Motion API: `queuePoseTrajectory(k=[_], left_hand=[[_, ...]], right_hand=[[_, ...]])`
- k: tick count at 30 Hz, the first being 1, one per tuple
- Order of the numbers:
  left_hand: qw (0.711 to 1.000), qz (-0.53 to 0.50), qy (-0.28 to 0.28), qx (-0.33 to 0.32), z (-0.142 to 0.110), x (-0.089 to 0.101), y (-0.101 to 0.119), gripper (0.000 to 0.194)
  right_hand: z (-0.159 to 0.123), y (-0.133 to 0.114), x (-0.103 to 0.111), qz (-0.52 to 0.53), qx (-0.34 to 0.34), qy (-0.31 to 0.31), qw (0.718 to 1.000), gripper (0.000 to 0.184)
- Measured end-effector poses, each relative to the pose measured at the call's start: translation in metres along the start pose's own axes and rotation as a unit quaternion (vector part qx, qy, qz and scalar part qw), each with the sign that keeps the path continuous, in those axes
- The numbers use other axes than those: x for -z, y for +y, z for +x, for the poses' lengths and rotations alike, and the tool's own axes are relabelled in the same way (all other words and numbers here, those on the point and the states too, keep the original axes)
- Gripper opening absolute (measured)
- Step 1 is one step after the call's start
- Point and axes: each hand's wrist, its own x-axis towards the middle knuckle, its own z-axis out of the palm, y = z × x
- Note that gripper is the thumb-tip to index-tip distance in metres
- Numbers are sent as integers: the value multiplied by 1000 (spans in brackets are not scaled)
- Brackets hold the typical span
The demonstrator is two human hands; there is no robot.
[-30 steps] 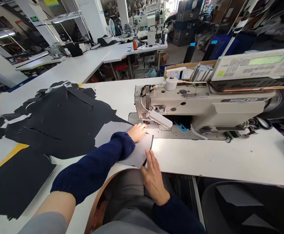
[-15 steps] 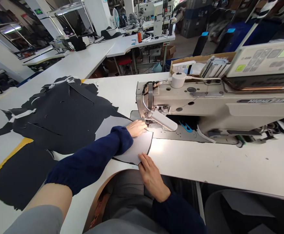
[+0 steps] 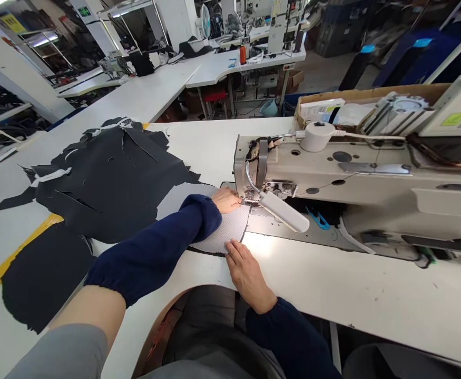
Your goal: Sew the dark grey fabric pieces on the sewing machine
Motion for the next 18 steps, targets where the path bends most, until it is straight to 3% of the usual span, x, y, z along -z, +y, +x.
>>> queuePoseTrajectory(k=[18], left_hand=[[1000, -10, -16, 6, 12, 1, -4, 21]], right_hand=[[3, 12, 1, -12, 1, 18, 1000, 44]])
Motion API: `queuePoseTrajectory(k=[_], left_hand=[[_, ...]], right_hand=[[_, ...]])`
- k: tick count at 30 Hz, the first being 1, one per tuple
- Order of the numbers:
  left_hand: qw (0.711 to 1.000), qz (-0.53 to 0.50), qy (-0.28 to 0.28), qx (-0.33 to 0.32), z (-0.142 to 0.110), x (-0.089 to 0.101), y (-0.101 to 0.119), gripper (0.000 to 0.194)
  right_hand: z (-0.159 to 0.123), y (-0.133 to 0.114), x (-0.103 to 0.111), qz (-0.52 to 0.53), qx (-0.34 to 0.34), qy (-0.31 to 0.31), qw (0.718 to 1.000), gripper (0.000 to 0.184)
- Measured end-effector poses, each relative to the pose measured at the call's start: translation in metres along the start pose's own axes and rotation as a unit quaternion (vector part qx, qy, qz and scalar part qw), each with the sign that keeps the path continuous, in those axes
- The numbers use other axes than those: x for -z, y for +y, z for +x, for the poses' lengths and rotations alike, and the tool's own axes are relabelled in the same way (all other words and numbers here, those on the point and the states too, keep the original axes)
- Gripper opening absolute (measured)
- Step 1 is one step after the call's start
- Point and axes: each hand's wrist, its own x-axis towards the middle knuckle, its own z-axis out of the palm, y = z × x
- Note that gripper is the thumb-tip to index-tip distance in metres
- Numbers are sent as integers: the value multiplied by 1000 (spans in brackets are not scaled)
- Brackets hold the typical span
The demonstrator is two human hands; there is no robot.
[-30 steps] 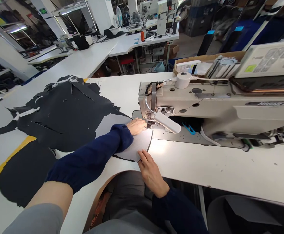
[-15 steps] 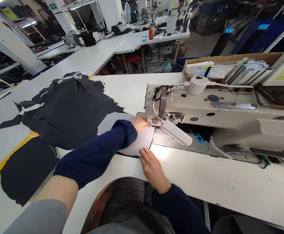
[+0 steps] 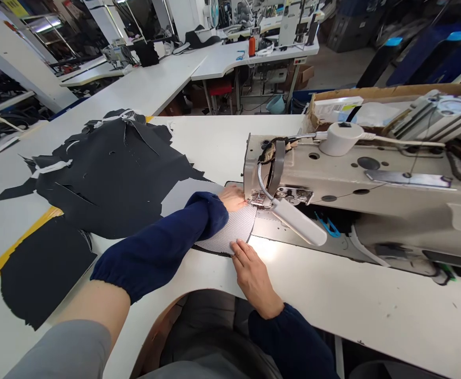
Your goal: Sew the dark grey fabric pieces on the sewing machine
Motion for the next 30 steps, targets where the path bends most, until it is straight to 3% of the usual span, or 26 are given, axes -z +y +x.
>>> queuePoseTrajectory(k=[7, 10, 13, 17, 24, 30], left_hand=[[1000, 10, 22, -15, -4, 6, 1, 21], [996, -23, 50, -77, -36, 7, 11, 32], [986, -60, 27, -156, -82, -2, 25, 53], [987, -65, -1, -148, -123, -20, 36, 48], [991, -117, -14, -69, -126, -26, 43, 52], [996, -51, -23, -65, -121, -24, 55, 44]], right_hand=[[1, 2, -3, 24, -12, 27, 999, 43], [4, 0, -2, 14, -7, 48, 999, 40], [6, -7, -1, 31, -36, 66, 997, 37], [2, -19, 3, 16, -120, 51, 991, 30], [-6, -45, -4, -56, -81, 49, 994, 29], [4, -57, -24, -41, -57, 17, 997, 44]])
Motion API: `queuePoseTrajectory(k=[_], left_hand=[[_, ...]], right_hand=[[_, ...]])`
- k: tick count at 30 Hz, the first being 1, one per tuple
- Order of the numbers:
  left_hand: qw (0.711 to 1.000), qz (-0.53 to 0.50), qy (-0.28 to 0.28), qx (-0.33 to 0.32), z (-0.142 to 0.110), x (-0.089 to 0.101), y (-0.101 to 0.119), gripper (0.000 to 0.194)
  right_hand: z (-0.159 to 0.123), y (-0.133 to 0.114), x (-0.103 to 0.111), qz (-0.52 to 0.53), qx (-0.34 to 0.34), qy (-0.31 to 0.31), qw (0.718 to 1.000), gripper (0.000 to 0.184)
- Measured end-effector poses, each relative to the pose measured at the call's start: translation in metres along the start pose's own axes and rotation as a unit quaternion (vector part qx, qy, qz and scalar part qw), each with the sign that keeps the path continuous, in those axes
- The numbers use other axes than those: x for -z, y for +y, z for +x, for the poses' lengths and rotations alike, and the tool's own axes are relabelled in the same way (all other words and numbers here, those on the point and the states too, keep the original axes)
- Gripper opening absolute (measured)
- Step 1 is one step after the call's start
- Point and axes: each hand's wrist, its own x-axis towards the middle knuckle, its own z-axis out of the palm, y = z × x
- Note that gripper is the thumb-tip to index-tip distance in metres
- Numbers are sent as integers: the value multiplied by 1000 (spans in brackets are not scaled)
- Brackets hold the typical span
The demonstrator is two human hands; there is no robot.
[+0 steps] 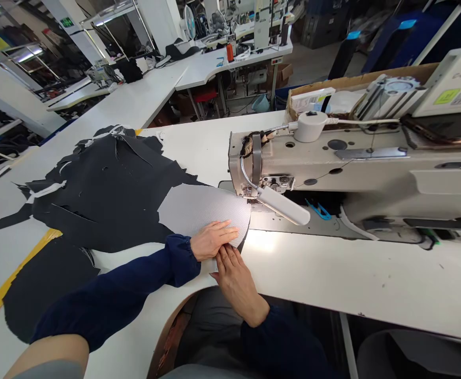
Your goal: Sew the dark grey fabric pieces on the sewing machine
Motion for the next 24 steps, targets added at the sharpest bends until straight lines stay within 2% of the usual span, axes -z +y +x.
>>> queuePoseTrajectory(k=[5, 13, 19, 24], left_hand=[[1000, 29, 7, 6, 10, 5, 2, 40], [998, 57, 11, 22, 28, 15, -2, 37], [998, 34, -5, -54, 35, 18, -19, 25], [998, 54, 14, -36, 39, 16, -23, 24]], right_hand=[[7, 1, -4, 4, -21, -24, 999, 46], [19, 8, -1, -16, -30, -23, 999, 43], [23, 15, -6, -54, -34, -8, 998, 48], [28, 22, -10, -49, -39, -13, 998, 47]])
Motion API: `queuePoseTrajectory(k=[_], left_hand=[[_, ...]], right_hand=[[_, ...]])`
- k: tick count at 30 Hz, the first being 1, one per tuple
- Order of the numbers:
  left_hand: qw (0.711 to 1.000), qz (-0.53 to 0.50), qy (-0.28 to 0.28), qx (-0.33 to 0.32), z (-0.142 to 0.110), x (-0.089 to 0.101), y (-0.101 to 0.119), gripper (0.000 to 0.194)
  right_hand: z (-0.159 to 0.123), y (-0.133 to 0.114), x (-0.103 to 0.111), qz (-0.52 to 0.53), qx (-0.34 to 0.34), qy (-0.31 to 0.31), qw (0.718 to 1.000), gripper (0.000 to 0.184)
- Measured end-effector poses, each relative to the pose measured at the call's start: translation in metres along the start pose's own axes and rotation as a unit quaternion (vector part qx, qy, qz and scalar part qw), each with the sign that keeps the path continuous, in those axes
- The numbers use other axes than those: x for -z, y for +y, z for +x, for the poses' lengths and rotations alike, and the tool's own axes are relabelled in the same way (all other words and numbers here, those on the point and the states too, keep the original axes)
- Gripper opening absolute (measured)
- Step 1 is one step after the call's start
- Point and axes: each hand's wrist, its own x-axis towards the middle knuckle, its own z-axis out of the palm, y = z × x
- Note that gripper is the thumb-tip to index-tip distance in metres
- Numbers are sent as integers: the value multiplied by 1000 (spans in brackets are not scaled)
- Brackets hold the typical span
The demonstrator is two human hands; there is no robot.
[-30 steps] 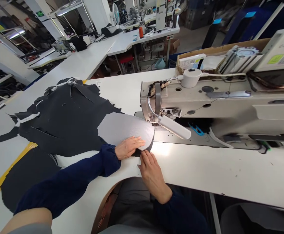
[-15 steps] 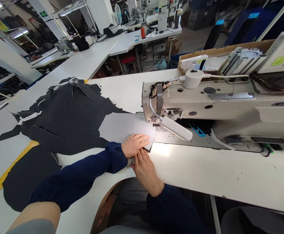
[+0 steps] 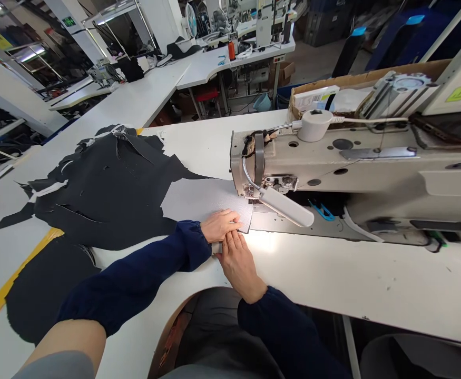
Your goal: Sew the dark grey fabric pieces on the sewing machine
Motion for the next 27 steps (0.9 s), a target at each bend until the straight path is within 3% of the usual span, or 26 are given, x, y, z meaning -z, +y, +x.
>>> queuePoseTrajectory(k=[10, 27], left_hand=[[999, 10, -6, 31, 18, 1, -5, 16], [994, 0, -8, 109, 57, 5, -23, 28]], right_hand=[[17, 17, -5, -22, -2, -13, 1000, 39], [49, 53, -17, 3, -27, 14, 1000, 35]])
